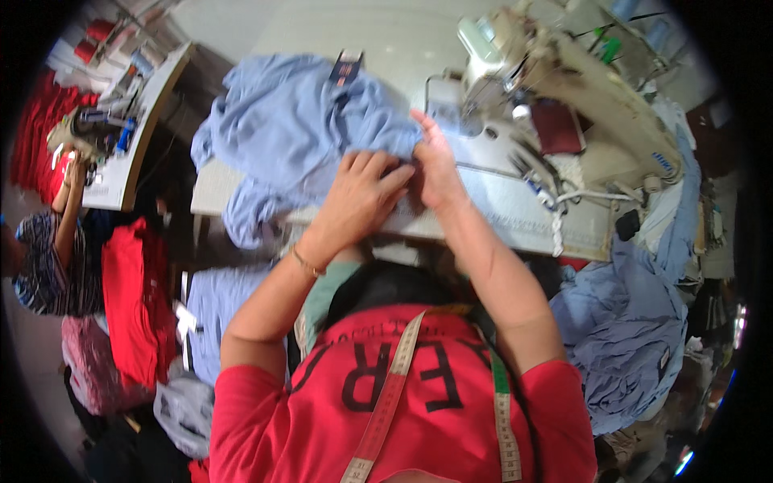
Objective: The person sews a light blue shirt using an industrial sewing machine, first aligning the fabric edges by hand and then feeding them under the presser foot.
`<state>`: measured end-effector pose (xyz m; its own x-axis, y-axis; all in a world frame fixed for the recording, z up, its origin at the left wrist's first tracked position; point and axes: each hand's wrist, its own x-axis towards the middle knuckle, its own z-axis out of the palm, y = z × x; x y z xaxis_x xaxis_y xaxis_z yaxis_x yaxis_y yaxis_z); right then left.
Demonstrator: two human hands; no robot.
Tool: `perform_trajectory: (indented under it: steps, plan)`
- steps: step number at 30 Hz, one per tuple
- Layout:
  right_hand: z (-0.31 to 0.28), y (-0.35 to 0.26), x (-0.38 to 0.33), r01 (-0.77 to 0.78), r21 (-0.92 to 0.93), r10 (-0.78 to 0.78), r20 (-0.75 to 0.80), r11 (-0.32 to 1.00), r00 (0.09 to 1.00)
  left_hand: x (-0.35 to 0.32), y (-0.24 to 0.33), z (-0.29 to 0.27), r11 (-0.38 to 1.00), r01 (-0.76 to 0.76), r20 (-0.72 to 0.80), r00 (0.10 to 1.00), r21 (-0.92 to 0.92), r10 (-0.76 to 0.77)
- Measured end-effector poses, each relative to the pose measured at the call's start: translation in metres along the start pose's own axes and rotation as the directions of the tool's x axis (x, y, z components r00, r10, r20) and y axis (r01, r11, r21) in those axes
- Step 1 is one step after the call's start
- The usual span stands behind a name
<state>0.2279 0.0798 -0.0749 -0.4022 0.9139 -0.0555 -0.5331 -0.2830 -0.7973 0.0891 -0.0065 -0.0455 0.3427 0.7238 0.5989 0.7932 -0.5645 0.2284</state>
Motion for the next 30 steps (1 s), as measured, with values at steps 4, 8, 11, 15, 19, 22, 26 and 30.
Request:
perform_trajectory:
  steps: [4,8,11,15,19,22,26,30]
  plan:
    - [0.006,0.0,-0.009,0.041,0.04,-0.041,0.019,0.998,0.999,-0.02,0.009,-0.037,0.985,0.073,-0.039,0.996,-0.157,-0.08]
    - [0.0,0.003,-0.014,0.041,0.011,-0.041,0.016,0.999,0.999,-0.074,0.011,-0.088,0.716,0.434,0.185,0.896,-0.547,-0.403]
    - [-0.002,-0.001,-0.012,0.06,-0.015,-0.059,0.077,0.998,0.995,-0.144,-0.002,-0.095,0.376,0.804,0.552,0.591,-0.46,-0.589]
    - [-0.002,0.002,-0.012,0.056,0.002,-0.056,0.066,0.998,0.996,-0.275,-0.015,-0.075,0.377,0.921,0.659,0.343,-0.097,-0.67]
    - [-0.017,0.001,-0.008,0.054,-0.068,-0.045,0.122,0.996,0.991,-0.315,0.023,-0.071,-0.015,0.999,0.824,0.023,-0.039,-0.567]
    - [-0.021,0.003,-0.002,0.049,-0.056,-0.042,0.129,0.997,0.991,-0.317,0.038,-0.061,0.096,0.982,0.773,0.189,-0.165,-0.605]
    - [-0.012,0.001,-0.009,0.074,0.034,-0.078,0.12,0.997,0.99,-0.231,0.044,-0.074,0.176,0.873,0.637,0.458,-0.456,-0.621]
    - [-0.003,0.002,-0.013,0.09,0.059,-0.096,0.114,0.994,0.989,-0.118,0.068,-0.075,0.617,0.386,0.439,0.896,-0.686,-0.072]
